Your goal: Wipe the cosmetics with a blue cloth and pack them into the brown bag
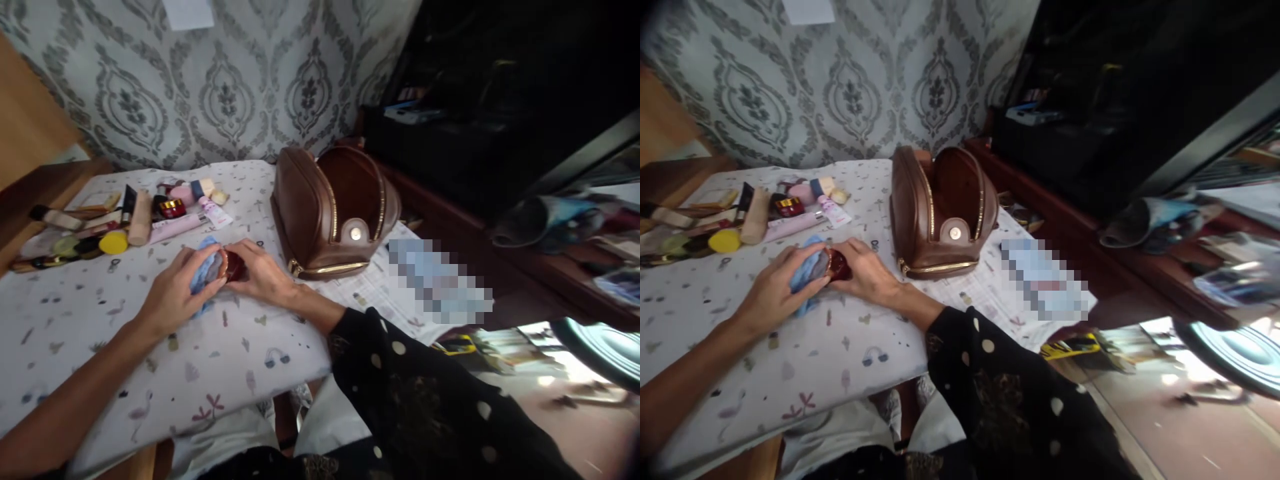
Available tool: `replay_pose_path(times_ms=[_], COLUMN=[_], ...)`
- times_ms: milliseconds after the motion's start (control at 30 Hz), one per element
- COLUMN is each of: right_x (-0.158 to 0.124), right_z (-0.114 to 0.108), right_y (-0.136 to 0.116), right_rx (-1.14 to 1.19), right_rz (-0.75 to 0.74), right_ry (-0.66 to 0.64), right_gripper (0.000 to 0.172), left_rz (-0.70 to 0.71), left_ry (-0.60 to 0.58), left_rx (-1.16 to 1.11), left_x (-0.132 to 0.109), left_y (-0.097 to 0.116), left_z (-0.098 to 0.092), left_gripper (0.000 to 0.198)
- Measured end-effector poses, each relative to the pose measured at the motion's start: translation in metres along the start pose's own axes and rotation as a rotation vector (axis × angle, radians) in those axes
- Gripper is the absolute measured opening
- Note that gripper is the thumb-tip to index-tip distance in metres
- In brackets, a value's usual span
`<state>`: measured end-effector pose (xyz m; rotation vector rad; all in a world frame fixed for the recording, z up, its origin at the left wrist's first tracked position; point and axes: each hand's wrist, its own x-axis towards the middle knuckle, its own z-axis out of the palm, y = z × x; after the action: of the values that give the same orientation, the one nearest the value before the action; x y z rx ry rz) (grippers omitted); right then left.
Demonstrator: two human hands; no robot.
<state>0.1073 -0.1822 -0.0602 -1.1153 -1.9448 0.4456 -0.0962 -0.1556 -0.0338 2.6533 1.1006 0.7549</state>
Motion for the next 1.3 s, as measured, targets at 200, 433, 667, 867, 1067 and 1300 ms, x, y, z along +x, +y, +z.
replay_pose_path(times_ms=[200, 433, 667, 867, 1067, 1300], right_x=[-0.001, 0.0, -0.001, -0.001, 0.0, -0.001], right_z=[-0.001, 0.003, 0.002, 0.002, 0.001, 0.002], right_y=[-0.001, -0.004, -0.004, 0.0, -0.003, 0.001], right_rx=[-0.016, -0.067, -0.087, -0.074, -0.095, -0.087], right_rz=[0.014, 0.019, -0.019, -0.017, -0.033, -0.056], right_ry=[-0.035, -0.014, -0.016, -0.016, -0.035, -0.018], right_gripper=[0.054, 0.052, 0.053, 0.055, 0.053, 0.055], left_rz=[-0.048, -0.283, -0.272, -0.031, -0.087, -0.056], left_ry=[-0.043, -0.091, -0.079, -0.05, -0.013, 0.023], left_rx=[0.063, 0.075, 0.039, -0.032, 0.027, 0.015], left_x=[0.002, 0.006, 0.007, 0.006, 0.003, 0.003], left_y=[0.004, 0.015, 0.01, -0.005, -0.008, -0.008], left_z=[-0.003, -0.008, -0.006, -0.004, 0.0, 0.006], left_gripper=[0.053, 0.052, 0.054, 0.055, 0.064, 0.057])
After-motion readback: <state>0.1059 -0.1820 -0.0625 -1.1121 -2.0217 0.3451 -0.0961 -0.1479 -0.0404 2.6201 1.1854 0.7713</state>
